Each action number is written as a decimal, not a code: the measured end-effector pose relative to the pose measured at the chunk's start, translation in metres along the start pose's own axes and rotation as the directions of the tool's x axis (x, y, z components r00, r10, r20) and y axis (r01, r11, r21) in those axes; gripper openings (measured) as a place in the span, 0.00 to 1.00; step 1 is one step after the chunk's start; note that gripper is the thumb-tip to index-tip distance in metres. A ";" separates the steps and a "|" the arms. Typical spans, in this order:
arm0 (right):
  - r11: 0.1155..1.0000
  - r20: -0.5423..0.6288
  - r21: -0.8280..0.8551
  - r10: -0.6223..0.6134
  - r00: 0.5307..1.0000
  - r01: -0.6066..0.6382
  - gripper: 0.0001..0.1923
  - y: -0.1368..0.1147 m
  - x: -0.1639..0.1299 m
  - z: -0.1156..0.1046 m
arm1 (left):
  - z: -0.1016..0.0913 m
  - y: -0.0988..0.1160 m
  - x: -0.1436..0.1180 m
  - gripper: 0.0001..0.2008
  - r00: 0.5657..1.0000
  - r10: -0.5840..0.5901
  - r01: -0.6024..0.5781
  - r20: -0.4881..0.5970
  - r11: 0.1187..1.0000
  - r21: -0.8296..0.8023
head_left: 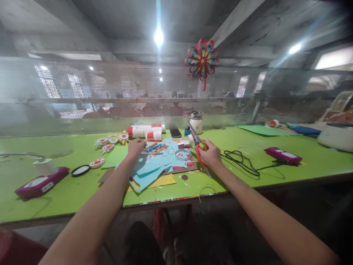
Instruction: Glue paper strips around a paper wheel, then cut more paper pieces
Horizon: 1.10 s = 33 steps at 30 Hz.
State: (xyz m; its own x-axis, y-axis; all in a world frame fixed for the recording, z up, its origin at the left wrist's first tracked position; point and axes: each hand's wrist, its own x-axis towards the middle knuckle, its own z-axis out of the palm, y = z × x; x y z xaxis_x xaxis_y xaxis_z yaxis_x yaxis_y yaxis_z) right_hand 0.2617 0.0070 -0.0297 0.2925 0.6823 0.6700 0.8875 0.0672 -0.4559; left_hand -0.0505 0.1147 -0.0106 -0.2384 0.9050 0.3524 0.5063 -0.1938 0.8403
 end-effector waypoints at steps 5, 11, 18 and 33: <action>1.000 0.017 -0.003 0.004 1.000 -0.004 0.15 0.000 -0.001 -0.001 | -0.013 0.004 0.004 0.18 0.993 -0.106 0.110 0.045 0.988 -0.110; 0.999 0.075 -0.029 0.034 0.997 -0.032 0.15 0.001 -0.001 0.000 | -0.012 0.009 -0.001 0.17 0.982 -0.173 0.185 0.077 0.965 -0.188; 0.994 0.106 -0.074 0.084 0.991 -0.076 0.16 0.004 0.000 0.000 | -0.013 0.006 0.000 0.17 0.984 -0.155 0.164 0.084 0.979 -0.124; 0.990 0.170 -0.135 0.063 0.983 -0.040 0.16 0.002 -0.002 0.001 | -0.008 -0.003 0.002 0.17 0.983 -0.050 -0.004 0.177 0.957 0.291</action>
State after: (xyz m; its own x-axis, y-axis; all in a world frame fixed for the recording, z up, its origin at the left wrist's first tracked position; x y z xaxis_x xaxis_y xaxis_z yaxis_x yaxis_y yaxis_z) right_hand 0.2628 0.0062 -0.0326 0.2829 0.7991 0.5304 0.9150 -0.0590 -0.3991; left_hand -0.0588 0.1141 -0.0096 -0.1130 0.9663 0.2312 0.7265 -0.0784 0.6827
